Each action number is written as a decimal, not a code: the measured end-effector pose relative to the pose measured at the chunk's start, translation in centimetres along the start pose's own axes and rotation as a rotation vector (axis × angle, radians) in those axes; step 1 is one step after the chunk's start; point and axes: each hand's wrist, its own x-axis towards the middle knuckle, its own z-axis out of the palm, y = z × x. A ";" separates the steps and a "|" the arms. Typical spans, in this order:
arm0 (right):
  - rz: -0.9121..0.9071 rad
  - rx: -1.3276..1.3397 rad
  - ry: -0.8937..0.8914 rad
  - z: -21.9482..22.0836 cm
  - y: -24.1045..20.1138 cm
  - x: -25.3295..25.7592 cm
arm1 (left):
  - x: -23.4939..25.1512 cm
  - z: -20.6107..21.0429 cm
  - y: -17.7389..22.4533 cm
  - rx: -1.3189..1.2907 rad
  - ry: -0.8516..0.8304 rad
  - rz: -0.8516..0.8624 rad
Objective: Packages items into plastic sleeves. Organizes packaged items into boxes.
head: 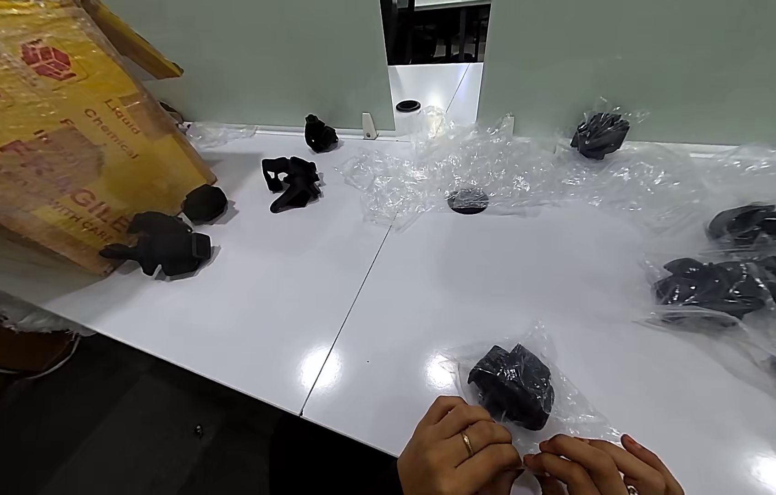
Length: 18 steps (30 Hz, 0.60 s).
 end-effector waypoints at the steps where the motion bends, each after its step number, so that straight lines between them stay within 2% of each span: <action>1: 0.012 0.003 0.002 0.0 0.0 0.0 | 0.0 0.0 0.0 0.008 0.004 -0.011; 6: 0.078 0.014 -0.023 0.1 0.2 0.2 | -0.1 0.0 0.0 0.024 0.049 -0.054; 13: 0.031 0.013 -0.003 0.0 0.2 -0.1 | 0.2 -0.3 -0.1 -0.022 -0.034 -0.059; 18: 0.027 0.028 0.012 0.0 0.3 0.0 | 0.1 -0.1 -0.1 0.003 -0.020 -0.033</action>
